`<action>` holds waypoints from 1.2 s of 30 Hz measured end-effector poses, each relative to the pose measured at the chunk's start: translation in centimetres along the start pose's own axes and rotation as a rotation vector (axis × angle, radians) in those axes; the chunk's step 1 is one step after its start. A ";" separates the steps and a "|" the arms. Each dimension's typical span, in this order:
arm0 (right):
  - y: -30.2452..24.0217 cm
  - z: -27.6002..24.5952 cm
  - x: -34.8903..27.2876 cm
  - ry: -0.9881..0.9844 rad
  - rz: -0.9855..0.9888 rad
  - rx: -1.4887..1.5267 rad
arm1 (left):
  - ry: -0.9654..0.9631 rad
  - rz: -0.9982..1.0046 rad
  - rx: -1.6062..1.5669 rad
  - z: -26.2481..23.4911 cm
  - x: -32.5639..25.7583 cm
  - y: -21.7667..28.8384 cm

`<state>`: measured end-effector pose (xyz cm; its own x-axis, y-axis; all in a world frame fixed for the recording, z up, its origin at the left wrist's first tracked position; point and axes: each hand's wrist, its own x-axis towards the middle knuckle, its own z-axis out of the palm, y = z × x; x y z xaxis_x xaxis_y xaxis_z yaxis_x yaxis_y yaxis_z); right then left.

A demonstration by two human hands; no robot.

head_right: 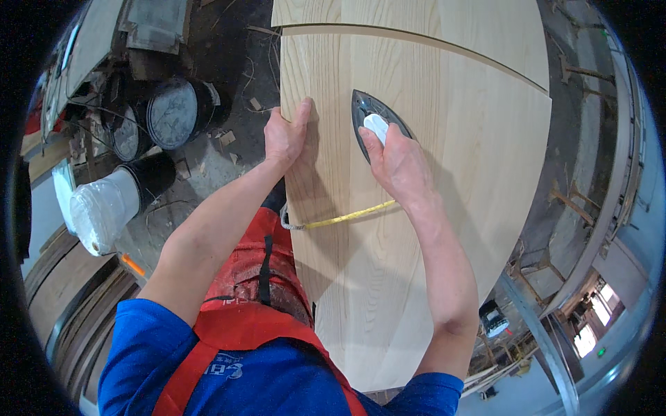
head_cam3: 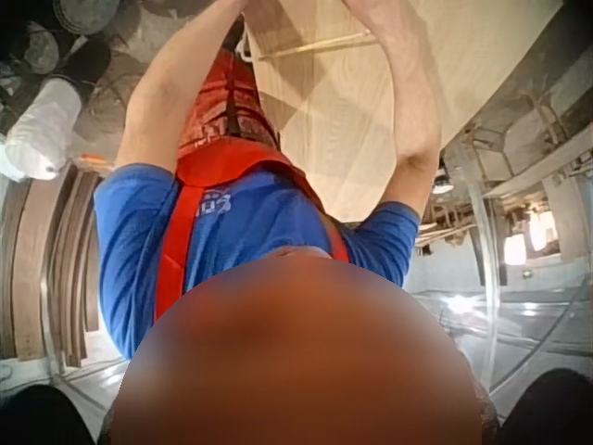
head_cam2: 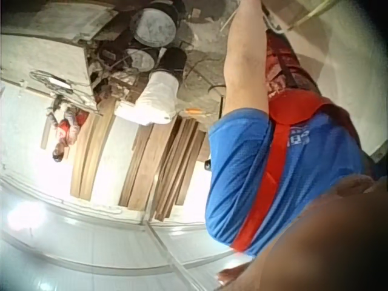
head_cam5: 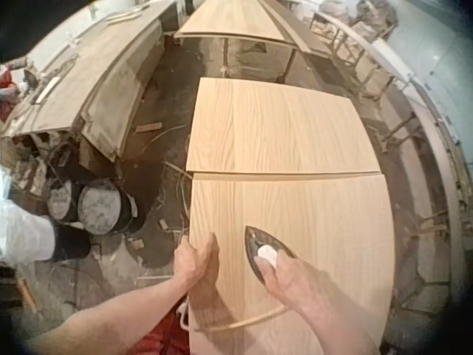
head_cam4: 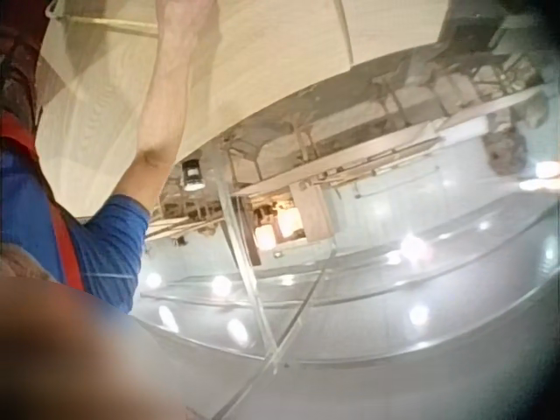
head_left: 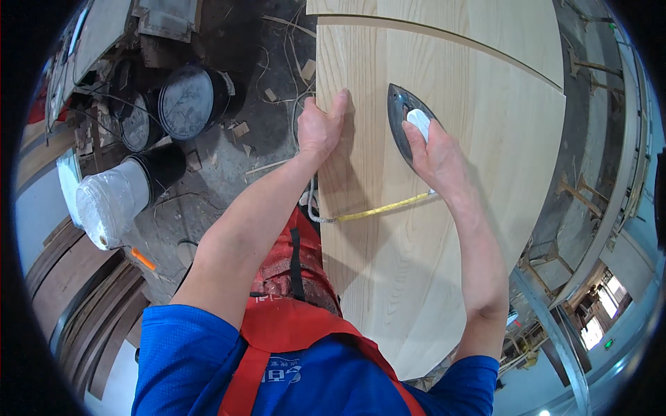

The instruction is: Ironing wooden panels to bond surfaces or apply finish in a furniture manufacturing setting.

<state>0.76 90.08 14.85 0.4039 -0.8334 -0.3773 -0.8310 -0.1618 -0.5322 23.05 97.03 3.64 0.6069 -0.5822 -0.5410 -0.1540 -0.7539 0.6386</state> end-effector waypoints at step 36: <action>-1.0 -0.1 0.4 -0.069 -0.011 -0.085 | -0.007 0.003 -0.013 0.0 0.0 -0.1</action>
<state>1.70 89.80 15.31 0.4361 -0.7936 -0.4243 -0.8547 -0.2178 -0.4712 23.08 97.08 3.59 0.6009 -0.5868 -0.5428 -0.1456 -0.7481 0.6475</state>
